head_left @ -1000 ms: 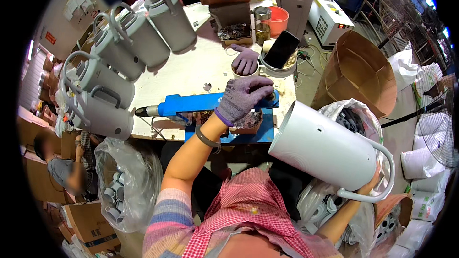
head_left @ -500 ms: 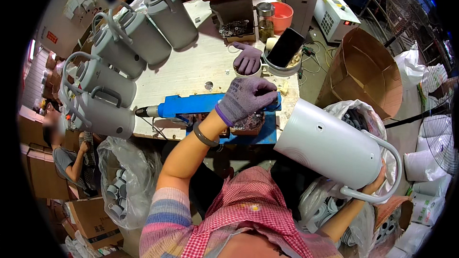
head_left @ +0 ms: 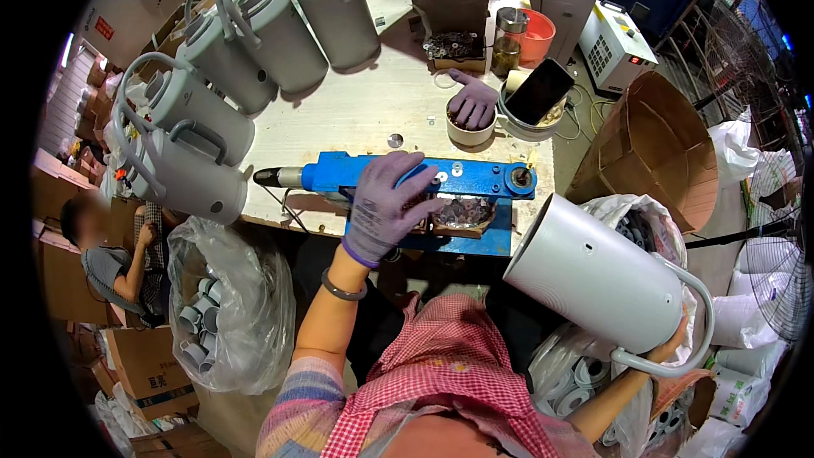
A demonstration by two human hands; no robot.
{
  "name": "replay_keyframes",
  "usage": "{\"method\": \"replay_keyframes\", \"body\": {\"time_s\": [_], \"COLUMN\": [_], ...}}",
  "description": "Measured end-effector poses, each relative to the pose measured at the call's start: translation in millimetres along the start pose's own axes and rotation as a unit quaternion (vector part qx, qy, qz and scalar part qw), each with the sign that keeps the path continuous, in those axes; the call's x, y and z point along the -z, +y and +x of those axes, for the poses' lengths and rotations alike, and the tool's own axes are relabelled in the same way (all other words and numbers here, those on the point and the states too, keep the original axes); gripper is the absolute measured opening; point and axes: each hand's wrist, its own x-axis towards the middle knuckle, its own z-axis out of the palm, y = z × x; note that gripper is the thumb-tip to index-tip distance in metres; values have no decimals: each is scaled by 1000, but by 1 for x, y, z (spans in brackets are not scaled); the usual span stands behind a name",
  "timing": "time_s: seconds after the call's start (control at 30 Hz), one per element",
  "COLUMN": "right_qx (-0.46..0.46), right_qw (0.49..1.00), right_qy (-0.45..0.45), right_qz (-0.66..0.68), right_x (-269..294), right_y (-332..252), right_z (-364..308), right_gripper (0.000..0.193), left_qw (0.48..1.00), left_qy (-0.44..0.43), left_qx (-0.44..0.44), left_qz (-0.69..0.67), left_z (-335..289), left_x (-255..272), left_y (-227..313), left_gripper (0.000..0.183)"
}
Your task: The person assembles gray plastic sprayers by inserting small metal pins into the nozzle openings of the tanks. They then attach gray plastic handles to the sides of the tanks and place the completed units on a nearby table. The process is repeated for multiple units in a continuous assembly line.
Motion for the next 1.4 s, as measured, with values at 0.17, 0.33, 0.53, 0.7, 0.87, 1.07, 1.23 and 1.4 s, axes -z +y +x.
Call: {"method": "replay_keyframes", "body": {"time_s": [0.17,0.33,0.53,0.7,0.87,1.07,1.23,1.4], "right_qx": [12,5,43,34,1,63,96,66], "right_qw": [1000,1000,995,999,998,994,993,995], "right_qy": [22,17,31,22,59,50,-6,-72], "right_qz": [-1,2,-83,-16,-11,-75,-63,0], "right_x": [-25,-17,-3,18,11,12,-29,-114], "right_y": [-4,1,9,24,16,21,2,-14], "right_z": [-1,-1,3,8,3,28,75,107], "right_gripper": [50,49,47,45,48,46,43,43], "left_qw": [994,991,943,928,923,787,739,734], "left_qy": [64,134,87,19,-15,-98,-81,-98], "left_qx": [-21,13,129,96,143,303,249,292], "left_qz": [88,-23,-294,-360,-357,-529,-620,-605], "left_z": [-18,-23,37,74,79,83,69,40], "left_x": [-22,-22,-17,-51,-65,-65,-46,-29], "left_y": [0,-7,47,62,71,66,60,73], "left_gripper": [42,27,21,25,22,47,77,51]}}
